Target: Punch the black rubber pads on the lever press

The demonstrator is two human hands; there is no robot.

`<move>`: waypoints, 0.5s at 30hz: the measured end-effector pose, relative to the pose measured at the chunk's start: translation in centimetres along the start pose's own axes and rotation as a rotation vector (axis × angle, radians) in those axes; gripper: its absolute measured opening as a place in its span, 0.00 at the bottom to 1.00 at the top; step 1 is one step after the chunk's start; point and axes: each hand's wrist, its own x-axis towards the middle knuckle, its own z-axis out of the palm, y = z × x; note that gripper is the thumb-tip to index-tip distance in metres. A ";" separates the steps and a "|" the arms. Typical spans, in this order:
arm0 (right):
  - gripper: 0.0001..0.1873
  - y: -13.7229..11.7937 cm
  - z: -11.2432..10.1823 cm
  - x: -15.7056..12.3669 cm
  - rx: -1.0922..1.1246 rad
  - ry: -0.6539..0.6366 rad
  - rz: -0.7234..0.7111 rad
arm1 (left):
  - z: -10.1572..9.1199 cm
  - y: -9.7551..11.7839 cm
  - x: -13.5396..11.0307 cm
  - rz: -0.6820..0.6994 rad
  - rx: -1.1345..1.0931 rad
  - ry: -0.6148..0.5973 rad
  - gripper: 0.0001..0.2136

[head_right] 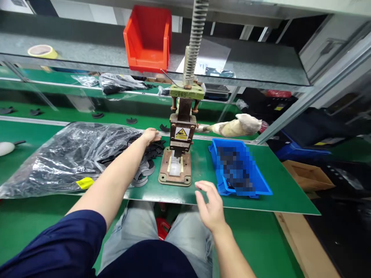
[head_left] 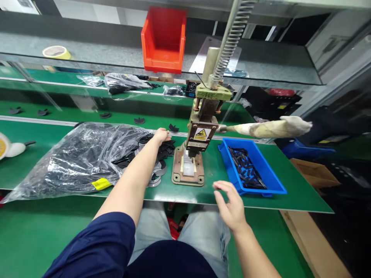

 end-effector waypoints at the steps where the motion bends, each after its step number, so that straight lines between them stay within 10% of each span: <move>1: 0.13 0.9 -1.3 0.5 -0.036 0.016 0.030 | -0.2 -0.5 -0.3 0.011 0.009 0.013 0.11; 8: 0.19 10.5 -9.4 7.6 -0.383 -0.149 0.375 | -5.1 -2.7 -11.0 0.289 0.310 -0.145 0.09; 12: 0.28 14.4 -9.6 10.8 -0.542 -0.500 0.524 | -9.4 -1.2 -21.2 0.385 0.445 -0.558 0.12; 15: 0.26 15.3 -8.1 11.6 -0.624 -0.717 0.586 | -11.5 -2.7 -27.7 0.280 0.293 -0.475 0.04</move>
